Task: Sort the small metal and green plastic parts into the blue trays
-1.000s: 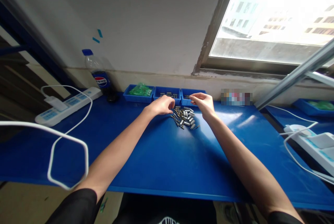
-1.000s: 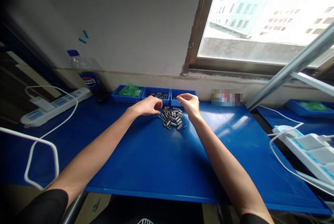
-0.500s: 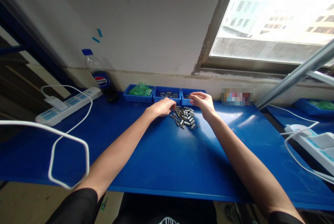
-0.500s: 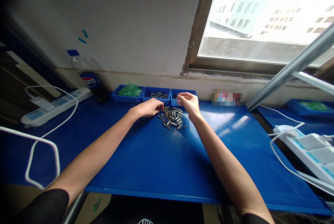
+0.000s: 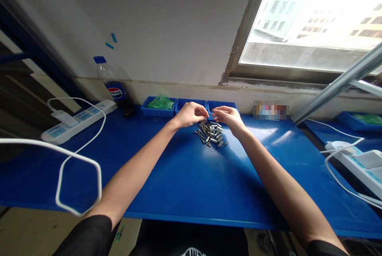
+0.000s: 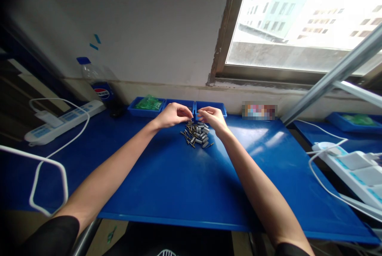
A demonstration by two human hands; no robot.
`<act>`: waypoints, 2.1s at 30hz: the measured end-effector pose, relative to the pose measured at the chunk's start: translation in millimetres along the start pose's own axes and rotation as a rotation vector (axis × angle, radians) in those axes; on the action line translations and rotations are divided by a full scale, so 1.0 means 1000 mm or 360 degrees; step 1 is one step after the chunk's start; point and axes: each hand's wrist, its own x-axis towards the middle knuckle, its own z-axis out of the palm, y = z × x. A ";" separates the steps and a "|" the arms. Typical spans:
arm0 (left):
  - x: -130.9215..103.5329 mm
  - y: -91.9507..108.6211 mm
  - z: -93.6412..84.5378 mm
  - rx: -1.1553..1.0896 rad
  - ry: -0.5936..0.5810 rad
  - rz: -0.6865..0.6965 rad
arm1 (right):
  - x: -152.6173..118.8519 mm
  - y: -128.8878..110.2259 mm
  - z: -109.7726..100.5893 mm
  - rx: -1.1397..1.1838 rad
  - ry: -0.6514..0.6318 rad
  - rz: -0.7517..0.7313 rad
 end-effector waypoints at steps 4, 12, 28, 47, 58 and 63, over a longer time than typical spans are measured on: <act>0.001 0.002 -0.003 -0.0185 0.0146 -0.0026 | -0.005 -0.002 0.001 0.0106 -0.0320 0.0140; 0.001 -0.002 -0.002 -0.0122 0.0143 -0.0056 | -0.008 0.000 0.004 0.0381 -0.0439 0.0126; -0.006 -0.017 0.000 0.0862 -0.0513 -0.0163 | 0.003 -0.001 -0.008 -0.0035 0.0303 -0.0170; -0.008 -0.014 -0.001 0.0743 -0.0549 0.0006 | 0.001 0.001 -0.003 -0.0031 0.0197 -0.0103; -0.005 -0.022 0.000 0.0732 -0.0659 0.0007 | 0.003 0.002 -0.004 -0.0019 0.0152 -0.0071; -0.005 -0.017 -0.006 0.0649 -0.0637 -0.0009 | 0.003 0.002 -0.004 -0.0028 0.0115 -0.0062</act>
